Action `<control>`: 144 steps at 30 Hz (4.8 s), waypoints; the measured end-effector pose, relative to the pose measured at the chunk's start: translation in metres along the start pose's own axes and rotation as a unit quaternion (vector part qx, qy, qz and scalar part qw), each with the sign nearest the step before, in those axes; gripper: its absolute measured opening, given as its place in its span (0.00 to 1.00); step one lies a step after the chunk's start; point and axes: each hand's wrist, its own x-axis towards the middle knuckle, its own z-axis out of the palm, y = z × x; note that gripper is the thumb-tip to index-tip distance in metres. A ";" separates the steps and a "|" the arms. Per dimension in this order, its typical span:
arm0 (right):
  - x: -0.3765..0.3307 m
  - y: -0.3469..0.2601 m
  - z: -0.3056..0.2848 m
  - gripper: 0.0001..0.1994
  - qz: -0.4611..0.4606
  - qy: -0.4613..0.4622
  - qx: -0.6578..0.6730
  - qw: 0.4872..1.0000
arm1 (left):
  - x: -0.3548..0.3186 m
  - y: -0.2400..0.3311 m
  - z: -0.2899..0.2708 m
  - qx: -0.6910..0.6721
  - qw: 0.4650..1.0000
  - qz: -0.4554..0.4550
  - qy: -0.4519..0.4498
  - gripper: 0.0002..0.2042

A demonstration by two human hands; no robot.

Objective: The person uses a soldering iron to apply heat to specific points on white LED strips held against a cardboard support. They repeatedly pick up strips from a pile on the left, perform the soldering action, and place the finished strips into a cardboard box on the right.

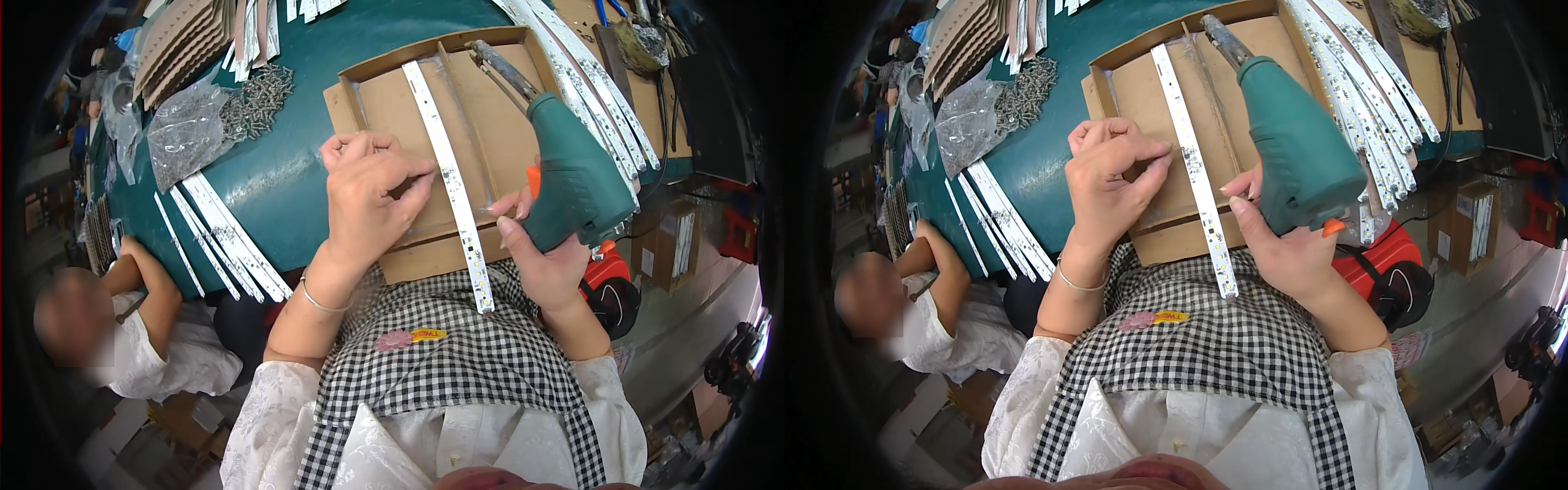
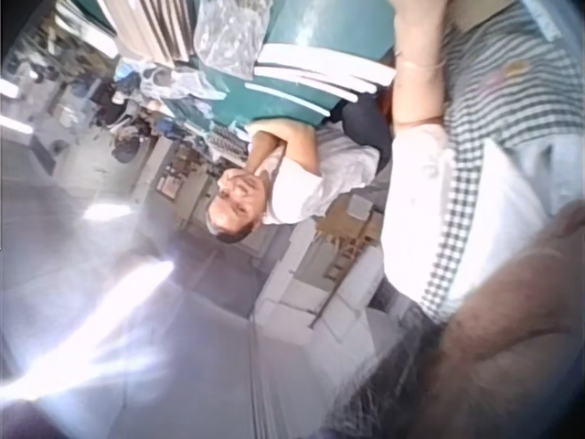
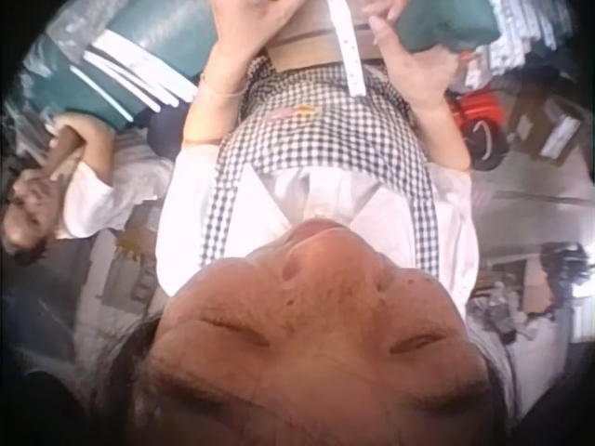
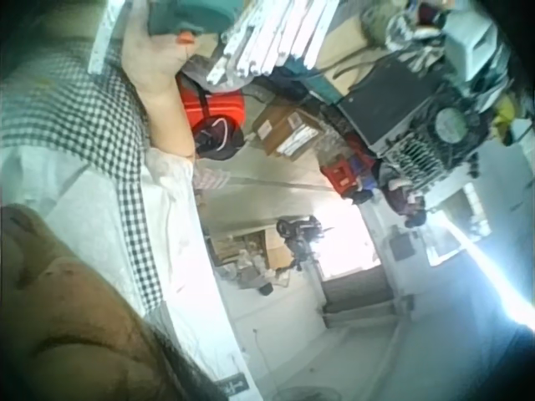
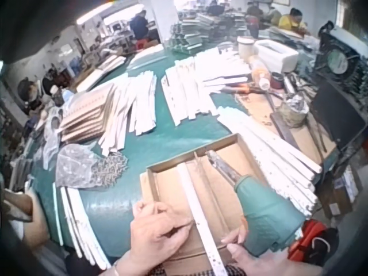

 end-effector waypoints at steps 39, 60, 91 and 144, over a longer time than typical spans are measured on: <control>-0.008 0.003 -0.002 0.27 0.079 0.012 -0.143 0.987 | 0.002 -0.004 0.004 0.008 0.999 0.004 -0.050 0.08; -0.026 0.021 -0.008 0.30 0.051 0.013 -0.275 0.960 | -0.006 -0.015 0.013 -0.042 0.999 0.004 -0.007 0.08; -0.014 0.011 0.011 0.17 0.062 0.039 -0.206 0.976 | 0.004 -0.013 0.009 -0.013 0.998 0.040 -0.055 0.09; -0.059 -0.053 -0.063 0.34 0.223 0.019 0.078 0.972 | -0.007 -0.009 0.011 -0.009 1.000 -0.014 -0.021 0.08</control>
